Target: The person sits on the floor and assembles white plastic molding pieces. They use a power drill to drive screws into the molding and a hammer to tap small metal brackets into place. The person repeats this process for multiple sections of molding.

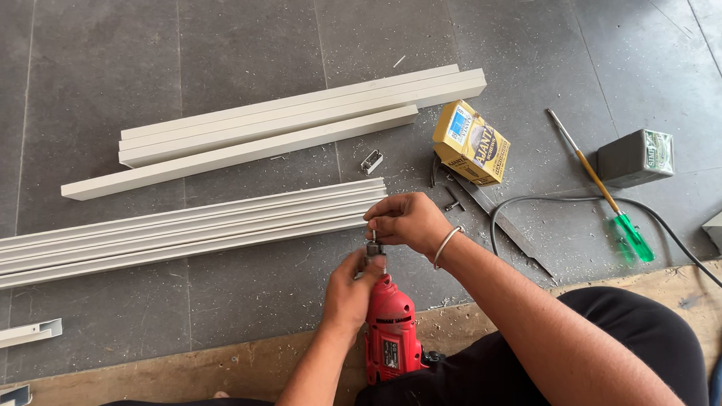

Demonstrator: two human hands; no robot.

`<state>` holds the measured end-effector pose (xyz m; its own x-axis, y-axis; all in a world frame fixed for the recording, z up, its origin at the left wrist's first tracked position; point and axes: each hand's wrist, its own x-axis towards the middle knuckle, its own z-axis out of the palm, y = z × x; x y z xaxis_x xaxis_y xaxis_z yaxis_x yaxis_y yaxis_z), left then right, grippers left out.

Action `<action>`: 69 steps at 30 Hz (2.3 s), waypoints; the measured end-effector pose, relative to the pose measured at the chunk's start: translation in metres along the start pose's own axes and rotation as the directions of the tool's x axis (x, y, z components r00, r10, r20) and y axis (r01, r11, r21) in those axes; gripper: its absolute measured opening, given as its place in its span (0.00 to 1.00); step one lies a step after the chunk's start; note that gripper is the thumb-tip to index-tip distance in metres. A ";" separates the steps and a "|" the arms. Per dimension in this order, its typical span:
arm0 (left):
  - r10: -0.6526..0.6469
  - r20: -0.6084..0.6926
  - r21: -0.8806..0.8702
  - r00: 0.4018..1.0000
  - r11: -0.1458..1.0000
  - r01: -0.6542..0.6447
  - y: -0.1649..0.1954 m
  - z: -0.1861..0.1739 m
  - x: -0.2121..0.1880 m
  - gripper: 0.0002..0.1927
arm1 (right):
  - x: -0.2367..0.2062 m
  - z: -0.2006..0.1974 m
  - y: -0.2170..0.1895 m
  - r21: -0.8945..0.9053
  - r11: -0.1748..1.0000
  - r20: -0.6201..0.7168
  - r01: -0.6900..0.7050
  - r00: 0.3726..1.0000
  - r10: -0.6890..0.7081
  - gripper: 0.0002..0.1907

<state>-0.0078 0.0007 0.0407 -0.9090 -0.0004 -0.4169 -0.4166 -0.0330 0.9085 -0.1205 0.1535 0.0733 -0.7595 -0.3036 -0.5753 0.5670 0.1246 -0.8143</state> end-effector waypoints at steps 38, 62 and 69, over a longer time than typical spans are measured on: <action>-0.067 0.211 -0.482 0.975 0.861 0.164 -0.002 -0.004 0.010 0.18 | -0.028 -0.069 -0.023 -0.833 0.418 -0.498 -0.362 0.821 -0.281 0.20; -0.065 0.134 -0.592 0.989 0.795 0.133 -0.015 0.005 0.013 0.17 | -0.083 0.026 0.005 -0.684 0.709 -0.134 0.172 0.925 -0.355 0.07; -0.033 0.126 -0.533 0.991 0.841 0.096 -0.019 0.005 0.015 0.18 | -0.071 0.011 0.010 -0.861 0.401 0.117 0.313 0.889 -0.442 0.07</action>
<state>-0.0134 0.0066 0.0174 -0.8893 0.1270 -0.4394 -0.4298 -0.5606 0.7078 -0.0572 0.1656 0.1068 -0.8886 -0.4360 -0.1425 -0.2850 0.7682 -0.5734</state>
